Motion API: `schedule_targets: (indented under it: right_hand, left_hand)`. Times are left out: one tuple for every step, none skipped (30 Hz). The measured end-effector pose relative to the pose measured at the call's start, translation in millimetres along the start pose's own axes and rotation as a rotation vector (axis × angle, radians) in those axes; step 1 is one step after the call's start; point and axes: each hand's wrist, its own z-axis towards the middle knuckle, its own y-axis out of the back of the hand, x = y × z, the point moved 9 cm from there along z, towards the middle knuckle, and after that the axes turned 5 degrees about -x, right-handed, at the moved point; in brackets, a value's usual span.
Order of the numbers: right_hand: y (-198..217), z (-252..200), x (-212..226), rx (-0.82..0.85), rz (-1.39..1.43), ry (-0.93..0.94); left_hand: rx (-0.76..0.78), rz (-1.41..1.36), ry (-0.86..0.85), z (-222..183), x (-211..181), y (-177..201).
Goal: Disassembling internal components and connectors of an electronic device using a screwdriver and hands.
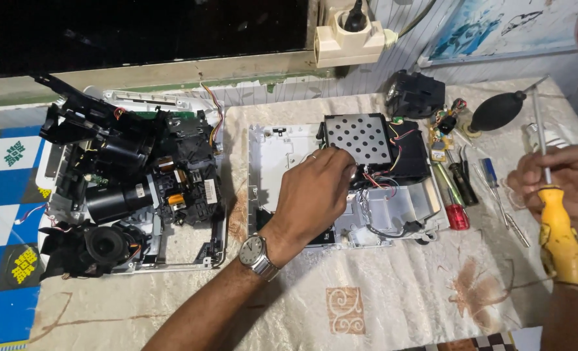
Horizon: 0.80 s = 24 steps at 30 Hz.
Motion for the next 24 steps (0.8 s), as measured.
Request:
schedule_targets:
  right_hand:
    - [-23, -2, -8, -0.002, 0.0, -0.001]
    - [-51, -8, 6, 0.032, -0.175, 0.283]
    - [-83, -20, 18, 0.061, -0.355, 0.568]
    - [-105, -23, 18, 0.062, -0.355, 0.567]
    - [-127, -23, 23, 0.006, -0.493, 0.624]
    - [-150, -25, 29, -0.052, -0.628, 0.679]
    - [-160, -22, 30, -0.048, -0.628, 0.68]
    - [-171, -22, 34, -0.059, -0.637, 0.72]
    - [-182, -20, 39, -0.069, -0.646, 0.763]
    - [-193, -19, 38, -0.065, -0.646, 0.766]
    - [-205, -23, 38, -0.06, -0.661, 0.822]
    - [-216, -27, 38, -0.055, -0.674, 0.879]
    - [-222, -25, 33, -0.05, -0.673, 0.877]
    - [-226, -24, 30, -0.056, -0.644, 0.905]
    - [-230, -24, 27, -0.064, -0.613, 0.934]
    - [-231, -21, 24, -0.062, -0.611, 0.933]
    - [-231, -18, 22, -0.074, -0.616, 0.945]
    - [-232, -15, 20, -0.086, -0.622, 0.957]
    - [-232, -13, 18, -0.083, -0.622, 0.956]
    - [-231, -11, 18, -0.081, -0.614, 0.961]
    - [-230, -9, 17, -0.08, -0.607, 0.965]
    - [-233, -7, 17, -0.077, -0.607, 0.965]
    - [-234, -6, 17, -0.079, -0.601, 0.956]
    - [-236, -5, 16, -0.081, -0.596, 0.947]
  left_hand:
    - [0.001, -0.001, 0.001, 1, 0, -1]
    - [0.004, -0.005, 0.003, 1, 0, -2]
    - [0.004, -0.008, 0.006, 0, 0, -2]
    - [0.003, -0.008, 0.009, -3, -1, -3]
    - [-0.027, -0.013, -0.013, -2, -3, 0]
    - [-0.057, -0.018, -0.036, -1, -4, 4]
    - [-0.059, -0.016, -0.035, -2, -4, 5]
    - [-0.066, -0.044, -0.038, -2, -4, 6]
    - [-0.075, -0.073, -0.044, -1, -4, 8]
    - [-0.079, -0.071, -0.044, 2, -4, 11]
    - [-0.117, -0.099, -0.05, 1, -5, 16]
    - [-0.155, -0.127, -0.055, 1, -6, 21]
    - [-0.157, -0.124, -0.051, 0, -5, 21]
    - [-0.182, -0.149, -0.051, 0, -4, 22]
    - [-0.207, -0.172, -0.054, 0, -3, 23]
    - [-0.208, -0.169, -0.052, -1, -2, 23]
    - [-0.204, -0.205, -0.038, 0, -1, 22]
    - [-0.2, -0.24, -0.025, 0, 1, 22]
    - [-0.202, -0.239, -0.023, 0, 0, 24]
    - [-0.216, -0.266, -0.021, 0, 0, 26]
    - [-0.23, -0.293, -0.019, 0, -1, 29]
    - [-0.232, -0.292, -0.018, 1, -1, 30]
    - [-0.229, -0.306, -0.018, 1, -1, 30]
    - [-0.227, -0.32, -0.018, 1, -1, 30]
